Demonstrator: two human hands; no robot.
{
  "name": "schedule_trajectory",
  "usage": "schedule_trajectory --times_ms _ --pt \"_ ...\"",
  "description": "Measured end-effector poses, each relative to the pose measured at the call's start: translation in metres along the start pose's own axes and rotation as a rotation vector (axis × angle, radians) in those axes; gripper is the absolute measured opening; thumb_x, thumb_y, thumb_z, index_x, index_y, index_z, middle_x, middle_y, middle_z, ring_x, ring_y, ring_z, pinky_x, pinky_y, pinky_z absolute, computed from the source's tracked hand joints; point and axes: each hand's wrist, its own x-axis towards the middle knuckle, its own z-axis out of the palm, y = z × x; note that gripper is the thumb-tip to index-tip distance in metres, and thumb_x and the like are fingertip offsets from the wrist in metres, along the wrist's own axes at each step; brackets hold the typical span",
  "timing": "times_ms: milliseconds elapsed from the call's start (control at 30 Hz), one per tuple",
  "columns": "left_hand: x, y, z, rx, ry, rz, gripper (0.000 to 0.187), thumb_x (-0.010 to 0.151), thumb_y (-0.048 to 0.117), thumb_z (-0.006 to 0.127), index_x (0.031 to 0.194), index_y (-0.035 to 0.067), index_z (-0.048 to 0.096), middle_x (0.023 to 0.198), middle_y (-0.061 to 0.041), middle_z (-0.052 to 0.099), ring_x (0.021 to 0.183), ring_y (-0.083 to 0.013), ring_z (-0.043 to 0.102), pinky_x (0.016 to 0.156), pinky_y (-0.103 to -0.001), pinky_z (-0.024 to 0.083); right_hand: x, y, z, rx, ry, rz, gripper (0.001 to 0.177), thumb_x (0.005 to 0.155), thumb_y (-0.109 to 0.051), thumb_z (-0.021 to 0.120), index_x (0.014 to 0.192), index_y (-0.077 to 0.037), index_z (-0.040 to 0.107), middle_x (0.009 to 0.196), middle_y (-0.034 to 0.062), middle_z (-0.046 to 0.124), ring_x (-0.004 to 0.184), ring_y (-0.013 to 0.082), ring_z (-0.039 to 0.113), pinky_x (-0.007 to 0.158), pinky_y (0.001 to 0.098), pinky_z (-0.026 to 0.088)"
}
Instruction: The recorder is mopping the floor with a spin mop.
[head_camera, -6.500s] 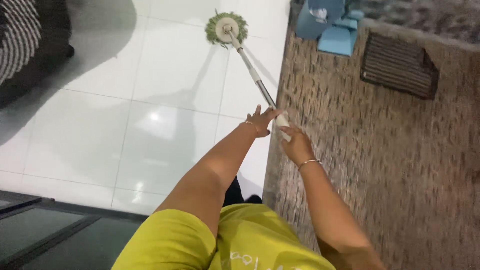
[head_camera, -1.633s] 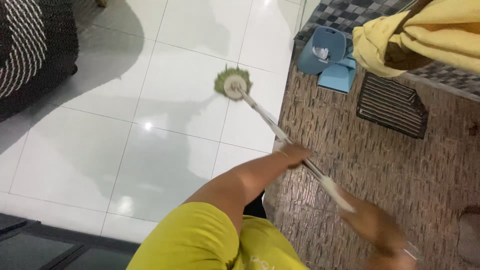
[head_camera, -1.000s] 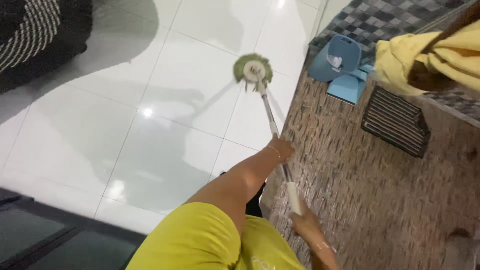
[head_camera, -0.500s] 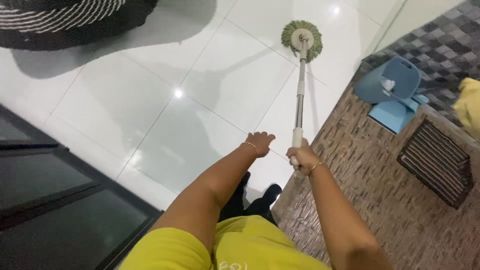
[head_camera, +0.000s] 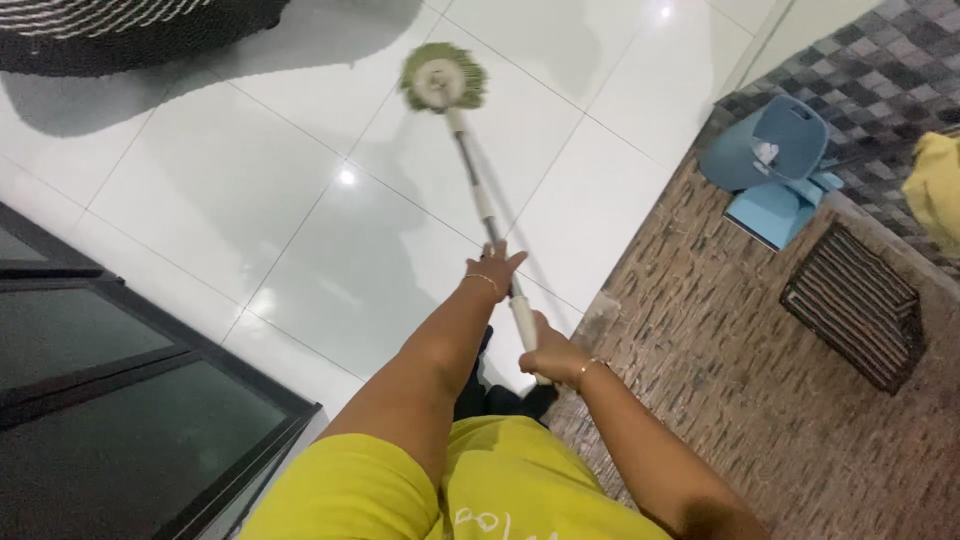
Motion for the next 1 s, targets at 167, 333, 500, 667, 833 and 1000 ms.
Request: schedule_trajectory --times_ms 167,333,500,667,833,1000 --pt "0.013 -0.02 0.034 -0.182 0.086 -0.156 0.076 0.095 0.012 0.065 0.158 0.034 0.029 0.173 -0.011 0.003 0.157 -0.0414 0.007 0.121 -0.067 0.021 -0.032 -0.044 -0.016 -0.127 -0.086 0.267 0.105 0.073 -0.015 0.068 0.164 -0.022 0.016 0.088 0.0236 0.069 0.063 0.0337 0.059 0.052 0.0417 0.048" --pt "0.041 0.018 0.106 -0.295 0.233 -0.147 0.072 0.093 0.011 0.063 0.155 0.034 0.034 0.171 -0.016 0.003 0.157 -0.0423 0.003 0.119 -0.066 0.021 -0.067 0.035 -0.042 -0.277 0.099 0.129 0.086 0.081 -0.021 0.069 0.16 -0.029 0.035 0.102 0.0204 0.073 0.082 0.0286 0.069 0.073 0.0382 0.055" --pt "0.077 0.133 0.189 -0.279 0.358 0.014 0.059 0.098 0.01 0.058 0.148 0.04 0.048 0.172 -0.017 0.011 0.158 -0.0443 0.003 0.119 -0.068 0.017 -0.188 0.069 -0.099 -0.282 0.287 0.221 0.074 0.081 -0.017 0.07 0.151 -0.033 0.05 0.122 0.0157 0.074 0.104 0.0285 0.073 0.091 0.0388 0.055" --pt "0.055 0.289 0.249 -0.094 0.426 0.44 0.034 0.082 0.026 0.069 0.116 0.032 0.073 0.149 -0.015 0.053 0.145 -0.0441 0.036 0.114 -0.059 0.033 -0.32 0.15 -0.141 -0.345 0.464 0.463 0.073 0.081 -0.022 0.077 0.148 -0.041 0.054 0.14 0.0078 0.068 0.109 0.0323 0.07 0.094 0.0431 0.055" --pt "0.024 0.434 0.285 -0.126 0.124 0.627 0.02 0.093 0.035 0.06 0.091 0.021 0.073 0.103 -0.009 0.075 0.106 -0.0341 0.068 0.101 -0.059 0.042 -0.442 0.174 -0.162 -0.429 0.476 0.693 0.077 0.084 -0.024 0.075 0.153 -0.046 0.048 0.126 0.0105 0.074 0.098 0.0281 0.074 0.089 0.0451 0.059" --pt "0.002 0.514 0.298 0.12 0.118 0.882 0.026 0.089 0.029 0.067 0.108 0.013 0.064 0.093 -0.014 0.073 0.09 -0.037 0.071 0.079 -0.054 0.055 -0.519 0.174 -0.153 -0.58 0.497 0.701 0.076 0.088 -0.034 0.073 0.157 -0.047 0.043 0.118 0.013 0.078 0.094 0.0273 0.077 0.09 0.0439 0.06"
